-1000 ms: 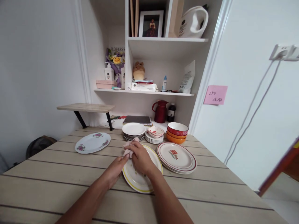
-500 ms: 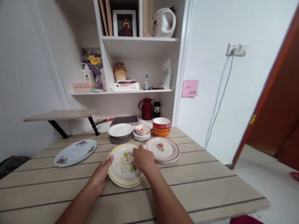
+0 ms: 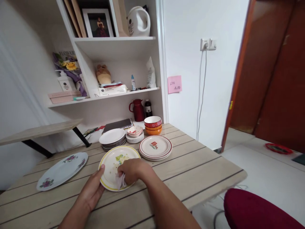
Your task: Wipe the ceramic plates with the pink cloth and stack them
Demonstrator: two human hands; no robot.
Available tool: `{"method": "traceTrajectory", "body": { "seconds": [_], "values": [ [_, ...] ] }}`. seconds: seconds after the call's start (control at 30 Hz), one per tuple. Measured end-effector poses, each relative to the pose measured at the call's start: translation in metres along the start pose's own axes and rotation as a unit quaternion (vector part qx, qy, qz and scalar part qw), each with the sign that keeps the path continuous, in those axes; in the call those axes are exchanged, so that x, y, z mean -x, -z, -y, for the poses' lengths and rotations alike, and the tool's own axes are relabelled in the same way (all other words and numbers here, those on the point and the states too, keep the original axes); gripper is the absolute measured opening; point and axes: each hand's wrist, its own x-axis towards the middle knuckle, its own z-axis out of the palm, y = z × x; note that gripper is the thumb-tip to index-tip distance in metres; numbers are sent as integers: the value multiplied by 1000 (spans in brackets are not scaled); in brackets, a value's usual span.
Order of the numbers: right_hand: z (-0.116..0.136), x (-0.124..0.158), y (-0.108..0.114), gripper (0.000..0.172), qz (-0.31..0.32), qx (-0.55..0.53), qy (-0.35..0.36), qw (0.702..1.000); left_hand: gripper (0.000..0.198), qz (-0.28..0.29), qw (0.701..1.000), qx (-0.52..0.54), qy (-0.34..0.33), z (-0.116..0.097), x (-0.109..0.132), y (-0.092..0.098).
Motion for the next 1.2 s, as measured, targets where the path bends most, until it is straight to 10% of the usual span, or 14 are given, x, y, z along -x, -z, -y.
{"method": "traceTrajectory", "body": {
  "seconds": [0.17, 0.4, 0.67, 0.83, 1.0, 1.2],
  "values": [
    [-18, 0, -1, 35, -133, -18, -215, 967, 30, -15, 1000, -7, -7, 2, -2, 0],
    [-19, -34, -14, 37, -217, -15, -258, 941, 26, -24, 1000, 3, -10, 3, -1, -3],
    [-14, -52, -24, 33, -278, -81, 24, 957, 31, 7, 1000, 12, 9, 1, 0, -2],
    [-3, -32, -19, 27, -175, -93, 109, 974, 37, 36, 999, 26, -1, 1, 2, -1],
    [-10, -3, -7, 34, -84, -54, -64, 993, 35, 23, 1000, 11, 3, 1, 3, 0],
    [-15, -19, -12, 40, -203, -68, -223, 951, 30, 11, 1000, 5, -4, 3, 2, -2]
  ]
}}
